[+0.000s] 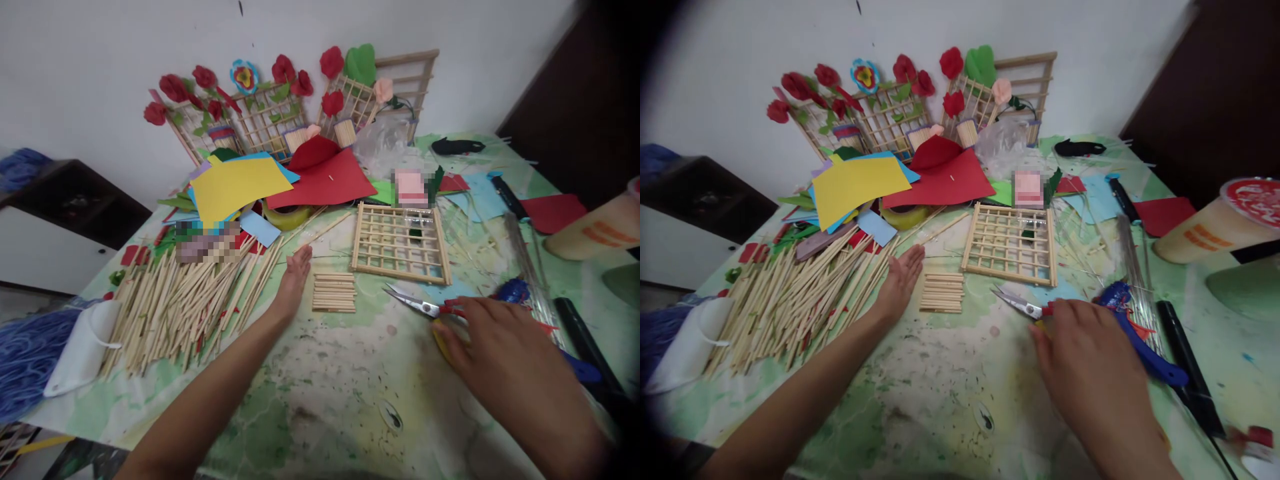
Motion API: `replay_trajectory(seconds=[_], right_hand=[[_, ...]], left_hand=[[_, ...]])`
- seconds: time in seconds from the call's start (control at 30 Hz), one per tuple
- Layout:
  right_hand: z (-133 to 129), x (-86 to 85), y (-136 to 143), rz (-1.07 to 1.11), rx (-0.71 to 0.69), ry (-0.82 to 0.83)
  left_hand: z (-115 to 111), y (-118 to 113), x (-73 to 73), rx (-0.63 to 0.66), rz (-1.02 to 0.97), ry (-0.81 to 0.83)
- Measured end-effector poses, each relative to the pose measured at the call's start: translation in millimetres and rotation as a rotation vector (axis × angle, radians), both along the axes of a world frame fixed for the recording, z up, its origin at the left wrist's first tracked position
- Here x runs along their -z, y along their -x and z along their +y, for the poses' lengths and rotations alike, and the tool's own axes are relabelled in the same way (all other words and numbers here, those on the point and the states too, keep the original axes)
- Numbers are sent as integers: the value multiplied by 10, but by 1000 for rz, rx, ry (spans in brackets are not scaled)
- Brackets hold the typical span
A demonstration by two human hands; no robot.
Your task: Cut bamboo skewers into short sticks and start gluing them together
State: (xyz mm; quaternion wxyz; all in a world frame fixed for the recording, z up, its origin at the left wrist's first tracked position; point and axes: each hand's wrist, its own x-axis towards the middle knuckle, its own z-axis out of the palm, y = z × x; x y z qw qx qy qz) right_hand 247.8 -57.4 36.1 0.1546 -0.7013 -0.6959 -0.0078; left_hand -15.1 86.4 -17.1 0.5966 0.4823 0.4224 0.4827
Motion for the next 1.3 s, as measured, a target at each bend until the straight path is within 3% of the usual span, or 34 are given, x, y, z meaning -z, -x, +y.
replay_trajectory(seconds=[0.13,0.33,0.53,0.77,1.03,1.13,1.2,1.3], right_hand=[[197,-75,442,-70,-87,10],[654,142,783,-28,-301,187],[804,298,816,-25,-276,170],[763,168,791,-118,-394,177],[759,152,752,-119,-395,210],[750,152,689,49,-297,159],[735,144,673,328,-245,169],[698,155,734,838,-219,278]], left_hand=[[-32,-104,0,-6,-33,-30],[-50,-119,37,-1,-104,-34],[-59,-83,1,-33,-166,17],[-39,-69,-24,-68,-157,28],[-31,12,31,-115,-147,-103],[-56,25,-6,-268,-67,-221],[-112,-5,-61,-316,-20,-245],[-260,-110,-162,-134,4,-175]])
